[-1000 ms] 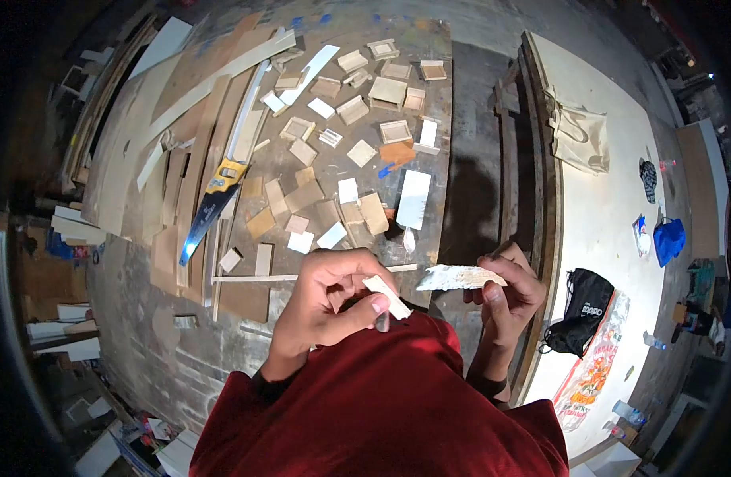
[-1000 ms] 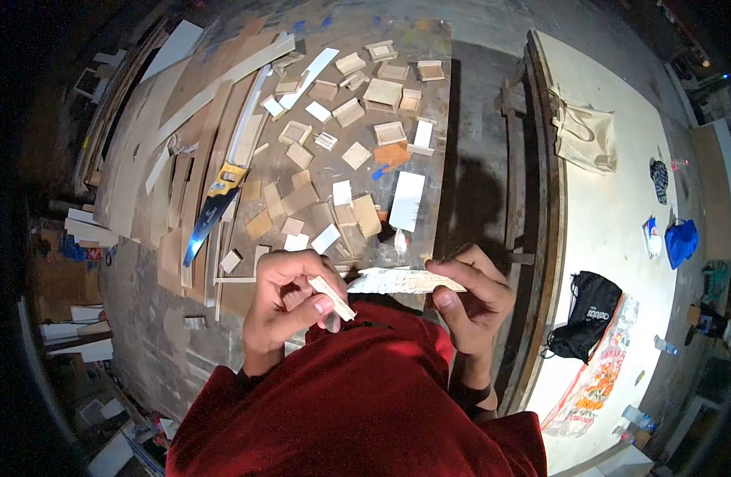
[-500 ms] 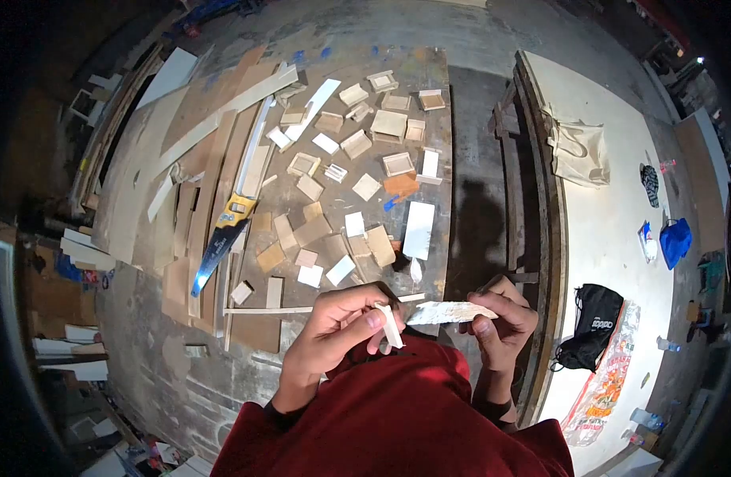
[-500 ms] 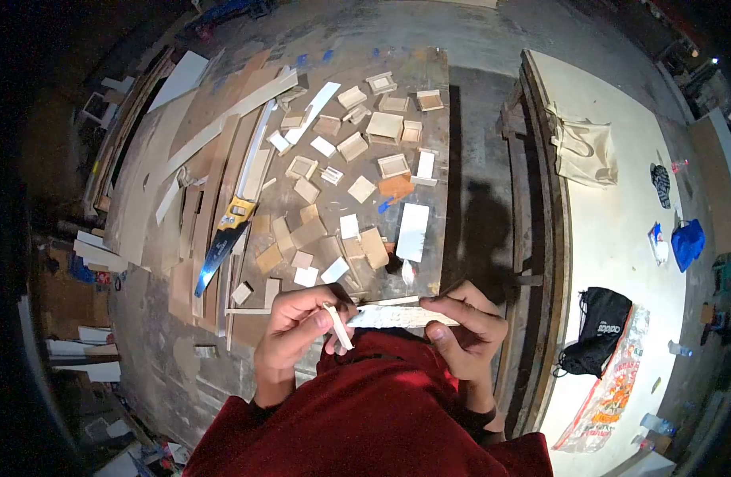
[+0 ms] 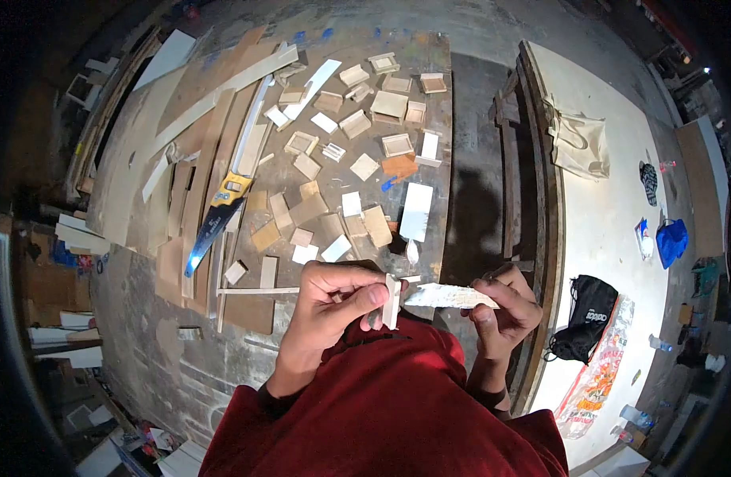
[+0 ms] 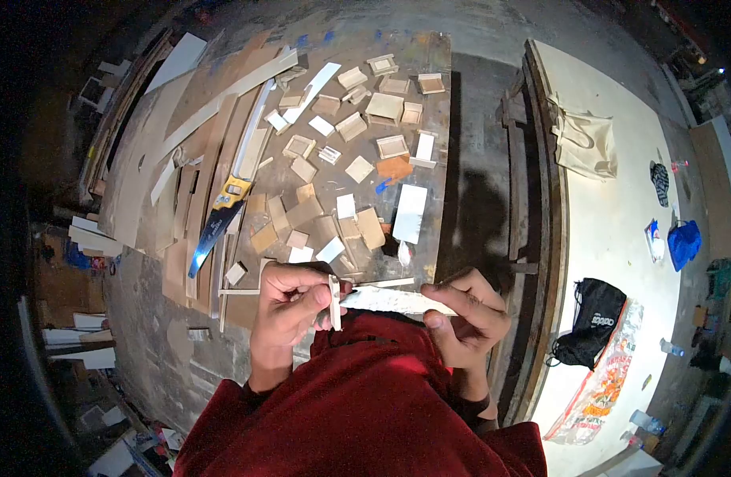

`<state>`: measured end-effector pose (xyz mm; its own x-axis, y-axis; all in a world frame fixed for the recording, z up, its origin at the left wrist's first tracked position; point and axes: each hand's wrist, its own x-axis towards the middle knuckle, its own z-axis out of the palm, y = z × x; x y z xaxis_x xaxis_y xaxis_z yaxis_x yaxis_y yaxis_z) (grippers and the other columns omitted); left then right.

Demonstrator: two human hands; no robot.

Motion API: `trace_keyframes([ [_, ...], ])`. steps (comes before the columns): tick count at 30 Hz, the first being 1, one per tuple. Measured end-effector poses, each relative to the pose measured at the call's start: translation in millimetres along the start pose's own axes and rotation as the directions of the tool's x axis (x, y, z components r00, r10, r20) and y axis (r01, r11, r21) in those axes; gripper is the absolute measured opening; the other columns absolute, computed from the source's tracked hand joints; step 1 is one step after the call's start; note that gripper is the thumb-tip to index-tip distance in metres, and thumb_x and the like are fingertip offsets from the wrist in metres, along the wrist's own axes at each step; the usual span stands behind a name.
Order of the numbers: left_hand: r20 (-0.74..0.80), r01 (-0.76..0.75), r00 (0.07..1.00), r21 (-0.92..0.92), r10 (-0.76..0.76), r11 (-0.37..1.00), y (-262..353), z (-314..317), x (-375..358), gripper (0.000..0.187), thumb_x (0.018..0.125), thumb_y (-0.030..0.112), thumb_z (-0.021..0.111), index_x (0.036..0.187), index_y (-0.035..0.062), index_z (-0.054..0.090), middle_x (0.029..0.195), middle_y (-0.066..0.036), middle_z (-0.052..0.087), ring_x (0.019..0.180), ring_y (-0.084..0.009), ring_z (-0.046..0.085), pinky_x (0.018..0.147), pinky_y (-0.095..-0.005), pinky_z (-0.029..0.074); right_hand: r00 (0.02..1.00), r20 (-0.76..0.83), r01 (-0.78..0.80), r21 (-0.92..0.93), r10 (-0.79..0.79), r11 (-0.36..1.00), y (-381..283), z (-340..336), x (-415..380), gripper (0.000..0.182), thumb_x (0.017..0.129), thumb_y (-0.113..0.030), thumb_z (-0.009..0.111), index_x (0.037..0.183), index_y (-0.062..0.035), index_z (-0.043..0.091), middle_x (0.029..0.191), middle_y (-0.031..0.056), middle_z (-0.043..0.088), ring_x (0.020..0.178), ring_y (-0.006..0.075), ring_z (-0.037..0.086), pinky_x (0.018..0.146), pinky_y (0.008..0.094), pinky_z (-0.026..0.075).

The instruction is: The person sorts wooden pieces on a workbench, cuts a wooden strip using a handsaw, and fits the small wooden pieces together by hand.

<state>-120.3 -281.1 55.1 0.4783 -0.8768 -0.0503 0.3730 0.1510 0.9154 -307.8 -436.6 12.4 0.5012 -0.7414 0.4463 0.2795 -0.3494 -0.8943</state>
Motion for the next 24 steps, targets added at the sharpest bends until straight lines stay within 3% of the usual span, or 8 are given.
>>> trace_keyframes([
  [24,-0.016,-0.083,0.996,0.182,0.087,0.98,-1.1,1.5,-1.7,0.01,0.094,0.004,0.071,0.097,-0.0054,0.074,0.08,-0.008,0.071,0.061,-0.0069,0.061,0.051,-0.0212,0.048,1.0,0.003,0.028,-0.036,-0.028,0.999,2.3,2.7,1.6,0.027,0.081,-0.017,0.082,0.1,0.0018,0.079,0.081,0.0084,0.067,0.069,0.0145,0.058,0.061,0.0254,0.041],
])
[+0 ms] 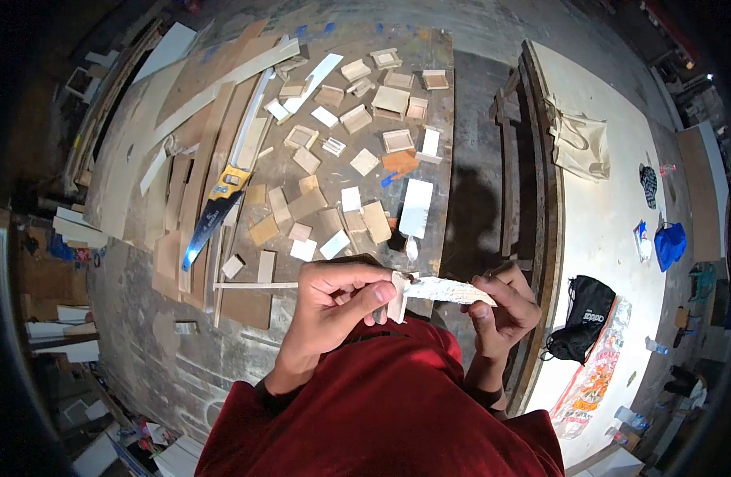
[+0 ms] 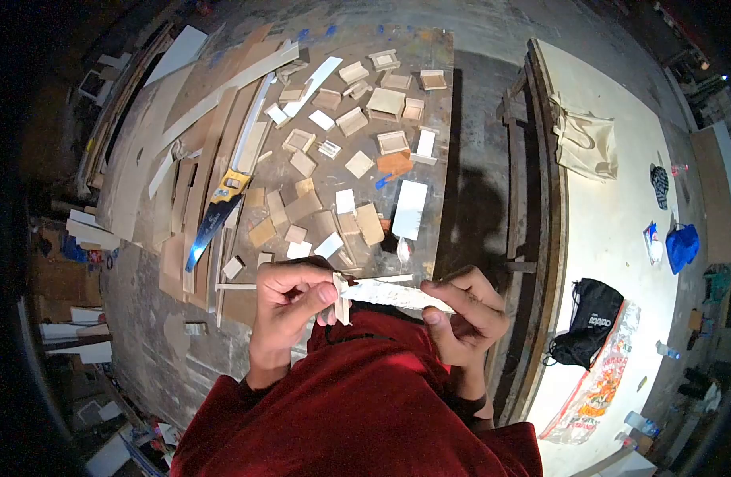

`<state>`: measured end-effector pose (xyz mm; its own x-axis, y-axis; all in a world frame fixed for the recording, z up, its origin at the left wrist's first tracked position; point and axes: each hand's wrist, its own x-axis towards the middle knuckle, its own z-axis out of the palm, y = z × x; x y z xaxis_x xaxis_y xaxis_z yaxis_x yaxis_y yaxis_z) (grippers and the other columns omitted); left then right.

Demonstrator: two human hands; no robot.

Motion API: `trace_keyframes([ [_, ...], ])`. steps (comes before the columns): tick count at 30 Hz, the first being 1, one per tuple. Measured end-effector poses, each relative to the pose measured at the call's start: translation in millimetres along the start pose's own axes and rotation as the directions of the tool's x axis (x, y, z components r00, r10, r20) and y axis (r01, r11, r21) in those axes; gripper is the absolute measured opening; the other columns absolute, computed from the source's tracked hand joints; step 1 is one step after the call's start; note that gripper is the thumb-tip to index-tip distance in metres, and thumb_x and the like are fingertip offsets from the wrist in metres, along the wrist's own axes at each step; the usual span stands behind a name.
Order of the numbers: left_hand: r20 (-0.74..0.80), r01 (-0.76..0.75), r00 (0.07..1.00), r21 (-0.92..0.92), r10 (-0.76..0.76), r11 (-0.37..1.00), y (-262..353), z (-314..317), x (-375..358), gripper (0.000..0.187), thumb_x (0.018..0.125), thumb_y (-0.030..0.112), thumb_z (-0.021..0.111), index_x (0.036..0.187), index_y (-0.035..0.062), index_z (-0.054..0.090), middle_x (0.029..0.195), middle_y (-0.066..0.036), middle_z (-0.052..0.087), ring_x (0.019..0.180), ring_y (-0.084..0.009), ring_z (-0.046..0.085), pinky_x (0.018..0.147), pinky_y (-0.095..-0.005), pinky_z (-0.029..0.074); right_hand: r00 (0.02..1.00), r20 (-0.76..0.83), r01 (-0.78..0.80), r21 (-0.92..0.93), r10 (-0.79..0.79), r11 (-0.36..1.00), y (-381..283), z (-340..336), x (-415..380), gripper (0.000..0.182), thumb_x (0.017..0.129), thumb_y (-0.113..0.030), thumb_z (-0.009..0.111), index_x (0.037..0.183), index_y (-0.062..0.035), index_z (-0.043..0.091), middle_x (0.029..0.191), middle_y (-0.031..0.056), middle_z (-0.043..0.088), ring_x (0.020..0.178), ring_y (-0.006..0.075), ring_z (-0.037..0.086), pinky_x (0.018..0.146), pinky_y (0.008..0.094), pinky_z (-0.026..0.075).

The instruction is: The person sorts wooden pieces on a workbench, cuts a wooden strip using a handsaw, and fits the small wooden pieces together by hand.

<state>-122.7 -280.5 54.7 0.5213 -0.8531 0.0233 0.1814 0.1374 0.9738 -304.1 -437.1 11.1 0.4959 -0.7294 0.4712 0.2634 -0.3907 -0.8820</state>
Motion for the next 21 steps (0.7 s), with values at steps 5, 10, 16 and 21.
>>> trace_keyframes([
  [5,-0.063,-0.01,0.998,0.035,0.012,0.999,1.7,2.8,-1.0,0.011,0.095,0.005,0.071,0.097,-0.0054,0.074,0.079,-0.007,0.071,0.061,-0.0068,0.062,0.051,-0.0209,0.048,0.999,-0.035,0.008,-0.018,-0.009,1.0,0.7,-1.4,-2.9,0.027,0.081,-0.017,0.082,0.099,0.002,0.079,0.081,0.0085,0.068,0.069,0.0144,0.058,0.061,0.0254,0.041],
  [10,-0.028,-0.002,1.0,-0.014,0.002,1.0,2.7,3.1,-0.1,0.012,0.096,0.006,0.07,0.098,-0.0065,0.072,0.079,-0.008,0.071,0.062,-0.0079,0.064,0.051,-0.0214,0.048,0.996,-0.088,0.0,0.008,0.001,1.0,0.9,3.1,-0.8,0.027,0.081,-0.017,0.081,0.1,0.0022,0.078,0.081,0.0087,0.068,0.069,0.0144,0.058,0.06,0.0254,0.041],
  [16,-0.042,0.038,0.998,-0.051,-0.04,0.998,1.1,1.1,-1.0,0.013,0.096,0.005,0.07,0.1,-0.007,0.071,0.079,-0.008,0.07,0.06,-0.0082,0.063,0.05,-0.0217,0.048,1.0,-0.011,0.023,-0.063,-0.024,0.998,2.1,0.6,0.9,0.027,0.081,-0.016,0.081,0.101,0.0012,0.078,0.081,0.0082,0.068,0.069,0.014,0.058,0.06,0.0252,0.041],
  [21,-0.046,0.033,0.998,-0.053,-0.035,0.998,-0.8,0.6,-1.5,0.012,0.095,0.004,0.07,0.1,-0.0068,0.07,0.079,-0.008,0.07,0.059,-0.0085,0.063,0.05,-0.0217,0.048,0.995,-0.046,0.081,-0.07,-0.084,0.994,0.0,3.1,2.9,0.025,0.08,-0.016,0.081,0.098,0.0002,0.079,0.079,0.0079,0.069,0.067,0.014,0.057,0.059,0.0255,0.041],
])
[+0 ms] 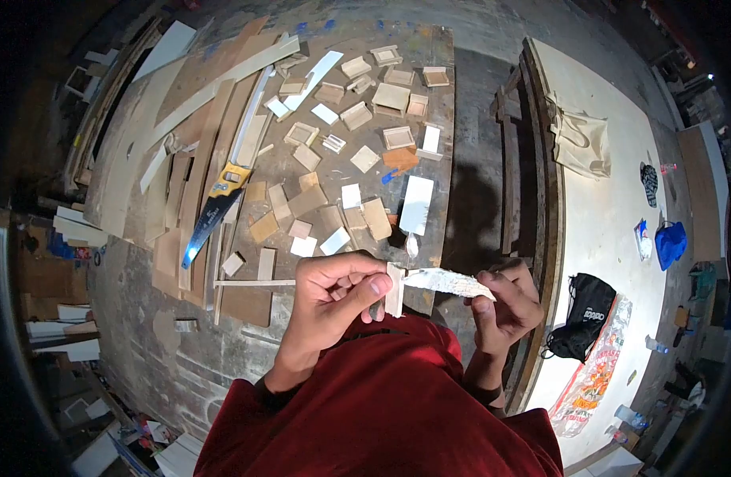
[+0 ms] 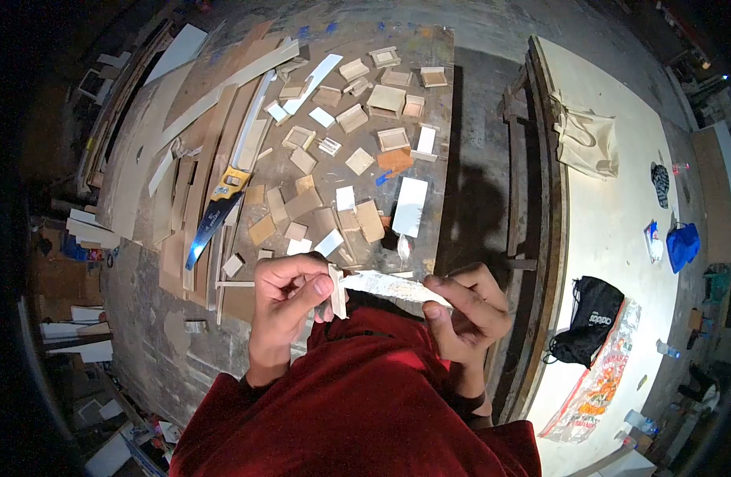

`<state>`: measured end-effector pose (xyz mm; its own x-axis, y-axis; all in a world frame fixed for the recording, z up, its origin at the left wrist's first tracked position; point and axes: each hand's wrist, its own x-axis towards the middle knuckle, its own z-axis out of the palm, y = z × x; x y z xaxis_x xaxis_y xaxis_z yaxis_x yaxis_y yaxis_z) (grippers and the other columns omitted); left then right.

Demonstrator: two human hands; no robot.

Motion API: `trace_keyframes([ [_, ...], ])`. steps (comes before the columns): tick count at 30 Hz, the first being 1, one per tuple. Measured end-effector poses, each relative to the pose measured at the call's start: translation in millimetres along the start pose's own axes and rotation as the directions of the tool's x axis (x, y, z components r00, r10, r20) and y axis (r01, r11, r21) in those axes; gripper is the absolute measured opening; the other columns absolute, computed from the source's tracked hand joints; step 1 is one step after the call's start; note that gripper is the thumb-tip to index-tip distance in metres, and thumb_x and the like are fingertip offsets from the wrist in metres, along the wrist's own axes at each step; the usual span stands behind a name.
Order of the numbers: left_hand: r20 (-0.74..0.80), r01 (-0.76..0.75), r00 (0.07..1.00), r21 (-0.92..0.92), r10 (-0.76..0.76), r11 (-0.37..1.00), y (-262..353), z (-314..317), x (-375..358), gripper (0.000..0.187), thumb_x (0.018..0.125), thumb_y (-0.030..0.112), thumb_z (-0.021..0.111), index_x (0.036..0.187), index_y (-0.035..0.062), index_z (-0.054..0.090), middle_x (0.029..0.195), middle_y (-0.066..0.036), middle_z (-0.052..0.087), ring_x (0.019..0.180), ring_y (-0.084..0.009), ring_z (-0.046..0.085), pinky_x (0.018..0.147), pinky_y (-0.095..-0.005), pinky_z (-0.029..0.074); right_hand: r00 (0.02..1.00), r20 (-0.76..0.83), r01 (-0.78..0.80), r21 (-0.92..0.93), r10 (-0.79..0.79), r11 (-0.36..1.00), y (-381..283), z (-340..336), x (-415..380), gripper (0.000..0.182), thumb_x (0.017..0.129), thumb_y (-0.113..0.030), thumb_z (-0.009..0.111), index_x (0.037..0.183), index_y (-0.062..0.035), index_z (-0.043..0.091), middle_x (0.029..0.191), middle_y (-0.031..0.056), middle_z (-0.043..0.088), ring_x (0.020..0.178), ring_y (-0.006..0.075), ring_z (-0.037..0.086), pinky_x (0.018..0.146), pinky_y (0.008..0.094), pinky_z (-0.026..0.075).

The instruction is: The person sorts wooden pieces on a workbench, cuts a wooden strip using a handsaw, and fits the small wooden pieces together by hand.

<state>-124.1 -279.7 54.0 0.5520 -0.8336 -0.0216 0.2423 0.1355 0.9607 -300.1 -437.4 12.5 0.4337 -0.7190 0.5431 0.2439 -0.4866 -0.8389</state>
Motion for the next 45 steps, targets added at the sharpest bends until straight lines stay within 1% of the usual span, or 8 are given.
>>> trace_keyframes([
  [10,-0.014,0.014,1.0,-0.049,-0.015,0.999,2,-2,0,0.012,0.097,0.004,0.068,0.1,-0.0065,0.069,0.079,-0.008,0.069,0.06,-0.0088,0.063,0.05,-0.0218,0.048,0.997,0.058,0.053,-0.004,-0.052,0.999,2,1,1,0.026,0.08,-0.016,0.082,0.1,0.001,0.079,0.081,0.0094,0.07,0.069,0.0147,0.059,0.06,0.0252,0.043],
  [15,-0.011,0.006,1.0,-0.019,-0.006,1.0,-3,-3,0,0.012,0.097,0.006,0.068,0.1,-0.0059,0.07,0.08,-0.006,0.069,0.061,-0.0067,0.061,0.051,-0.0218,0.048,0.997,0.07,-0.035,0.051,0.031,0.998,-1,0,2,0.03,0.085,-0.025,0.079,0.098,0.0021,0.078,0.081,0.0099,0.069,0.069,0.0156,0.06,0.06,0.0265,0.043],
  [20,0.031,0.052,0.998,-0.01,-0.052,0.999,-4,-4,-2,0.012,0.097,0.007,0.068,0.099,-0.0041,0.071,0.081,-0.005,0.069,0.061,-0.0052,0.058,0.053,-0.0211,0.046,0.993,0.114,-0.007,0.116,-0.006,0.993,1,0,3,0.035,0.089,-0.032,0.076,0.095,0.0028,0.078,0.079,0.0095,0.069,0.067,0.0162,0.06,0.059,0.027,0.043],
  [22,0.02,0.036,0.999,0.058,-0.037,0.998,-2,-2,-3,0.011,0.097,0.008,0.069,0.098,-0.0034,0.071,0.083,-0.005,0.069,0.063,-0.0047,0.057,0.055,-0.0204,0.045,0.992,0.128,-0.012,0.113,-0.003,0.994,1,0,2,0.036,0.089,-0.032,0.075,0.094,0.003,0.078,0.078,0.0094,0.068,0.066,0.0162,0.06,0.059,0.0268,0.042],
  [28,0.113,-0.029,0.993,0.041,0.024,0.999,1,-3,-3,0.012,0.098,0.008,0.069,0.101,-0.004,0.071,0.087,-0.006,0.069,0.067,-0.0053,0.059,0.057,-0.0204,0.045,0.99,0.14,-0.027,0.091,0.014,0.995,0,1,3,0.035,0.089,-0.032,0.074,0.094,0.0028,0.078,0.077,0.009,0.067,0.066,0.0159,0.059,0.059,0.0268,0.042],
  [35,0.12,-0.079,0.99,0.049,0.072,0.996,-1,-2,-2,0.011,0.098,0.005,0.066,0.102,-0.0046,0.072,0.086,-0.006,0.069,0.068,-0.0058,0.059,0.057,-0.0208,0.045,0.987,0.161,-0.042,0.088,0.027,0.995,-6,0,4,0.035,0.088,-0.032,0.075,0.093,0.0029,0.078,0.077,0.0088,0.067,0.065,0.016,0.059,0.059,0.0274,0.042],
  [37,0.065,-0.028,0.998,0.086,0.022,0.996,2,0,-2,0.011,0.095,0.008,0.07,0.093,-0.0031,0.071,0.08,-0.009,0.068,0.065,-0.0088,0.062,0.068,-0.028,0.055,0.985,0.169,-0.057,0.077,0.043,0.995,-8,0,4,0.035,0.088,-0.032,0.075,0.093,0.0031,0.078,0.077,0.009,0.067,0.065,0.0161,0.059,0.059,0.0276,0.042],
  [45,0.062,-0.069,0.996,0.129,0.062,0.989,3,3,-2,0.011,0.096,0.006,0.069,0.098,-0.0042,0.072,0.086,-0.01,0.071,0.067,-0.0077,0.061,0.061,-0.0237,0.051,0.991,0.13,-0.03,0.054,0.023,0.998,-11,-1,6,0.035,0.087,-0.031,0.076,0.093,0.0037,0.078,0.077,0.0101,0.069,0.066,0.0162,0.061,0.059,0.0269,0.043],
])
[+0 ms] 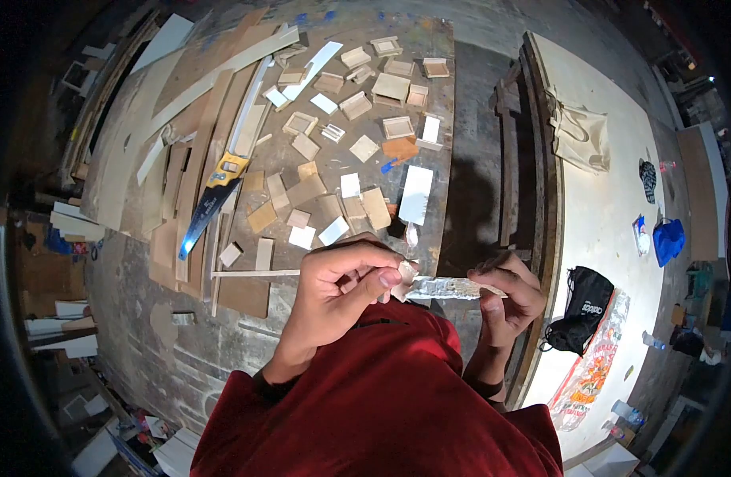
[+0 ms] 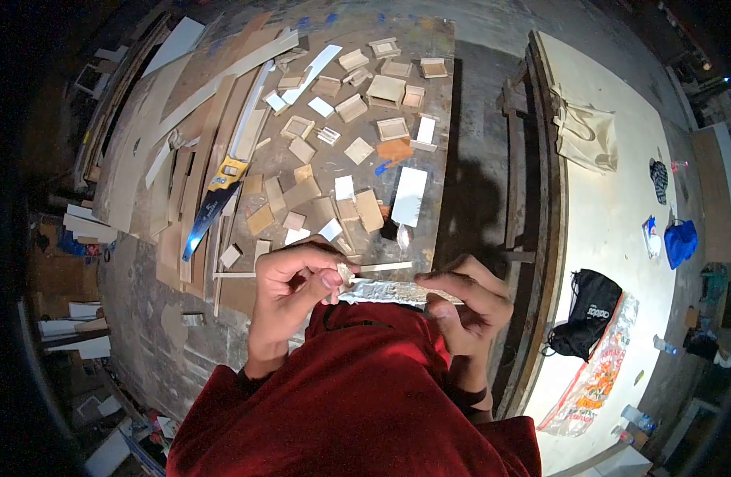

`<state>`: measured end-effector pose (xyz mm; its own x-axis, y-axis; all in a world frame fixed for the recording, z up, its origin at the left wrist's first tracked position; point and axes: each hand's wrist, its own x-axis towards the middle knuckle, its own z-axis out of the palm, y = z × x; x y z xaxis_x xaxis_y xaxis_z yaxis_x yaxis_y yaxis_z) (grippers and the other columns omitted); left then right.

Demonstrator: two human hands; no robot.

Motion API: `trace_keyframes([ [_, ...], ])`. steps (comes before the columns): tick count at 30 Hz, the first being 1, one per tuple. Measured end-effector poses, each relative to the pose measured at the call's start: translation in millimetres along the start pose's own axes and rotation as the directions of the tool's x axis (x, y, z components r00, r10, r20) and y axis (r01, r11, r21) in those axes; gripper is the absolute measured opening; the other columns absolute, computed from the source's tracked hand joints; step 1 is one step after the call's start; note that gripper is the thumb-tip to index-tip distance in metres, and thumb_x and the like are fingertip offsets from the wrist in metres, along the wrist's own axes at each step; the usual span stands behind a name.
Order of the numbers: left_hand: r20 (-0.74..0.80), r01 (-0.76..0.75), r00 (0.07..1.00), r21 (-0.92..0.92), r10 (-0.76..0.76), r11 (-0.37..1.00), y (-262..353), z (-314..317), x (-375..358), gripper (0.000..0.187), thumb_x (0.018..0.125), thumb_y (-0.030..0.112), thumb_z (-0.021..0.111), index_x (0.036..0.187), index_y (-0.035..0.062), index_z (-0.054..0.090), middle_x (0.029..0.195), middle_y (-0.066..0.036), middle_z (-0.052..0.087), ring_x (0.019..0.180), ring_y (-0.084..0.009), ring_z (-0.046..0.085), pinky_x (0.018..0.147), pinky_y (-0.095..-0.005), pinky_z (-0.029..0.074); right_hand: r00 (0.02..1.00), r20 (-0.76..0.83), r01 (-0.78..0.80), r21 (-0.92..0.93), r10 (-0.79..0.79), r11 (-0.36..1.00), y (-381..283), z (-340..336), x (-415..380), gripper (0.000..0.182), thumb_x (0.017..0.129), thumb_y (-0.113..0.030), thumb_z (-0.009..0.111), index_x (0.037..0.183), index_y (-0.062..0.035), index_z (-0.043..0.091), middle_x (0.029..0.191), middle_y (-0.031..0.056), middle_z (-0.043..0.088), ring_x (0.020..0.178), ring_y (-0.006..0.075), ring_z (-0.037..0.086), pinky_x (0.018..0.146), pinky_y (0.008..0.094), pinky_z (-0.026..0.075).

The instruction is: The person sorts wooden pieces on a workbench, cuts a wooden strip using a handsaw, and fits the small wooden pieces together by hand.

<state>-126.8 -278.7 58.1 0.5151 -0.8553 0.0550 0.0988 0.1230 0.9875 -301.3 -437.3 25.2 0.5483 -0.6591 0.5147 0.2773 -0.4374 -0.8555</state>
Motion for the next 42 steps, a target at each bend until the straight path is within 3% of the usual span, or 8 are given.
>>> trace_keyframes([
  [1,0.01,-0.037,0.999,-0.014,0.037,0.999,-1,0,0,0.012,0.097,0.004,0.067,0.103,-0.0047,0.073,0.088,-0.008,0.07,0.07,-0.0068,0.061,0.06,-0.0218,0.047,1.0,0.001,0.001,0.0,-0.001,1.0,0,0,0,0.035,0.087,-0.031,0.076,0.093,0.0037,0.078,0.077,0.0101,0.069,0.066,0.0162,0.061,0.059,0.0269,0.043],
  [10,0.013,-0.178,0.984,0.108,0.178,0.978,-3,0,1,0.015,0.096,0.002,0.067,0.108,-0.0056,0.074,0.092,-0.012,0.069,0.072,-0.0103,0.065,0.059,-0.0216,0.05,1.0,0.021,0.019,0.007,-0.019,1.0,1,0,-3,0.032,0.089,-0.028,0.073,0.093,0.0036,0.078,0.077,0.0104,0.069,0.063,0.015,0.06,0.056,0.0269,0.043],
  [23,0.008,-0.227,0.974,0.121,0.228,0.966,2,2,-1,0.015,0.098,0.002,0.065,0.107,-0.0075,0.072,0.098,-0.017,0.072,0.074,-0.0155,0.071,0.063,-0.0238,0.056,0.999,0.008,0.038,-0.002,-0.038,0.999,0,3,-7,0.031,0.087,-0.027,0.075,0.093,0.003,0.078,0.075,0.0108,0.069,0.063,0.0164,0.06,0.057,0.028,0.043],
  [32,-0.056,-0.165,0.985,-0.032,0.163,0.986,-5,3,-1,0.014,0.099,0.003,0.063,0.105,-0.0081,0.069,0.093,-0.013,0.073,0.072,-0.0134,0.07,0.061,-0.0233,0.055,0.993,-0.079,0.086,-0.025,-0.088,0.996,1,2,-7,0.032,0.084,-0.028,0.079,0.093,0.0033,0.078,0.077,0.0106,0.069,0.067,0.0168,0.062,0.06,0.0276,0.045],
  [37,-0.002,0.018,1.0,-0.168,-0.019,0.986,-8,0,-1,0.014,0.1,0.007,0.064,0.102,-0.0068,0.066,0.086,-0.009,0.07,0.069,-0.0081,0.064,0.055,-0.0217,0.051,0.991,-0.112,0.064,-0.046,-0.069,0.997,3,-2,-10,0.029,0.08,-0.021,0.082,0.095,0.0029,0.078,0.081,0.0109,0.071,0.068,0.0166,0.062,0.061,0.027,0.045],
  [42,0.05,0.101,0.995,-0.272,-0.091,0.957,-3,2,-1,0.015,0.1,0.008,0.062,0.103,-0.0065,0.066,0.083,-0.007,0.069,0.066,-0.0072,0.062,0.053,-0.0213,0.05,0.985,-0.165,0.05,-0.06,-0.059,0.997,6,-1,-12,0.024,0.077,-0.013,0.083,0.096,0.0017,0.078,0.08,0.0103,0.071,0.069,0.0161,0.063,0.061,0.0267,0.046],
])
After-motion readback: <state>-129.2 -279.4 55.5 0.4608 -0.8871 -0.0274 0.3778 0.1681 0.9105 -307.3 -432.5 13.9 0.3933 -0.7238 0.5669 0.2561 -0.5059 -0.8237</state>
